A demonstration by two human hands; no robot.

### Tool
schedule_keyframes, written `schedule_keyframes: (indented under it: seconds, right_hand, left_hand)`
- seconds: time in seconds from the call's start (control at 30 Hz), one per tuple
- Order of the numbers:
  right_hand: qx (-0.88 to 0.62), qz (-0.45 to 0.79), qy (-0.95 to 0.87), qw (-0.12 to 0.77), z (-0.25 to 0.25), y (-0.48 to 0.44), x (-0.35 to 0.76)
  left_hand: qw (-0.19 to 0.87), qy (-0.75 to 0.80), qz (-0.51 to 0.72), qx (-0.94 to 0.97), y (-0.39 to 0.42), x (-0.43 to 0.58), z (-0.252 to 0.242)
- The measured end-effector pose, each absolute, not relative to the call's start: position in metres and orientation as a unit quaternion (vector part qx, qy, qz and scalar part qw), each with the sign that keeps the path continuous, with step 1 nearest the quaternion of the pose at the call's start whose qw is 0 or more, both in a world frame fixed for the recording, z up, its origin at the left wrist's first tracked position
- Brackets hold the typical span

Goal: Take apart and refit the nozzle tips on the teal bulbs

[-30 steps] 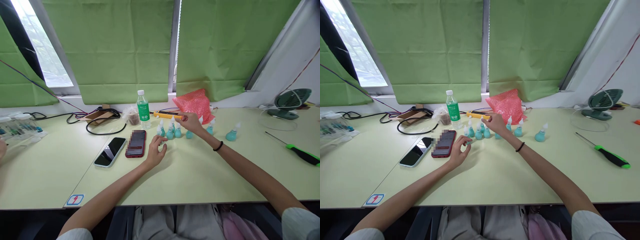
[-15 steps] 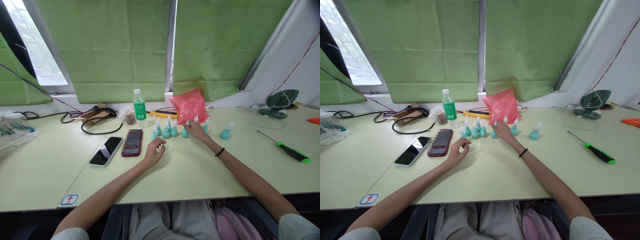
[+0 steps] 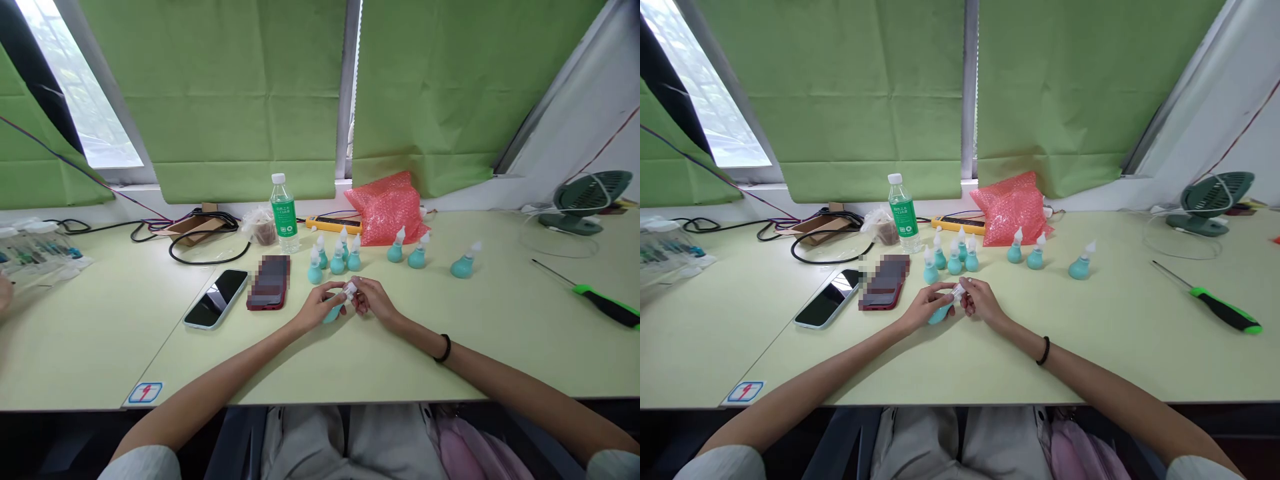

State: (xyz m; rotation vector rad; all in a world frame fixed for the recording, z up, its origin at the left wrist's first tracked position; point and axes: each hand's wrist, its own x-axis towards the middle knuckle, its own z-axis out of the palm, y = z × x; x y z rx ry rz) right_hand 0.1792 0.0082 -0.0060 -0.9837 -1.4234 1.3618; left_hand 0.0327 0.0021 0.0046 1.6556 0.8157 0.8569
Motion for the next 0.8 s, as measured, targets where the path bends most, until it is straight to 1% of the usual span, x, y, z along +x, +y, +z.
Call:
schedule_keyframes:
  seconds: [0.1,0.17,0.23,0.27,0.33,0.4,0.47,0.5,0.53,0.6,0.63,0.7,0.77,0.8]
  right_hand:
    - [-0.421,0.533,-0.570,0.463,-0.008,0.008,0.181]
    - [-0.423,0.495,-0.595,0.471,-0.006,0.008,0.183]
    - [-0.422,0.467,-0.615,0.476,-0.002,0.008,0.184]
    - [-0.423,0.472,-0.612,0.473,-0.001,0.009,0.185]
    - [-0.424,0.521,-0.584,0.456,-0.001,0.012,0.186]
    - [-0.419,0.581,-0.549,0.431,-0.002,0.017,0.189]
    - [-0.426,0.598,-0.541,0.411,-0.004,0.022,0.193]
    - [-0.438,0.576,-0.554,0.411,-0.005,0.025,0.196]
    - [-0.455,0.528,-0.582,0.419,-0.006,0.027,0.199]
    - [-0.483,0.368,-0.668,0.430,-0.007,0.031,0.205]
    - [-0.488,0.277,-0.713,0.421,-0.008,0.032,0.208]
    - [-0.486,0.143,-0.782,0.363,-0.009,0.035,0.211]
    - [-0.486,0.088,-0.817,0.299,-0.010,0.037,0.212]
    - [-0.490,0.076,-0.822,0.282,-0.011,0.037,0.212]
  left_hand:
    - [0.452,0.401,0.388,0.696,0.001,0.032,0.000]
    - [0.413,0.423,0.390,0.706,-0.001,0.032,-0.002]
    - [0.395,0.430,0.379,0.718,-0.003,0.032,-0.003]
    - [0.395,0.427,0.375,0.722,-0.003,0.032,-0.002]
    - [0.417,0.406,0.372,0.723,-0.003,0.032,-0.001]
    - [0.466,0.368,0.373,0.713,-0.002,0.032,0.003]
    - [0.527,0.326,0.374,0.690,-0.001,0.031,0.007]
    - [0.560,0.308,0.376,0.671,-0.001,0.031,0.009]
    - [0.592,0.294,0.379,0.648,0.000,0.031,0.010]
    - [0.653,0.278,0.383,0.591,0.002,0.030,0.011]
    - [0.679,0.273,0.382,0.564,0.003,0.029,0.011]
    - [0.712,0.268,0.377,0.528,0.005,0.028,0.008]
    - [0.731,0.264,0.371,0.508,0.007,0.027,0.006]
    - [0.735,0.263,0.372,0.503,0.008,0.027,0.005]
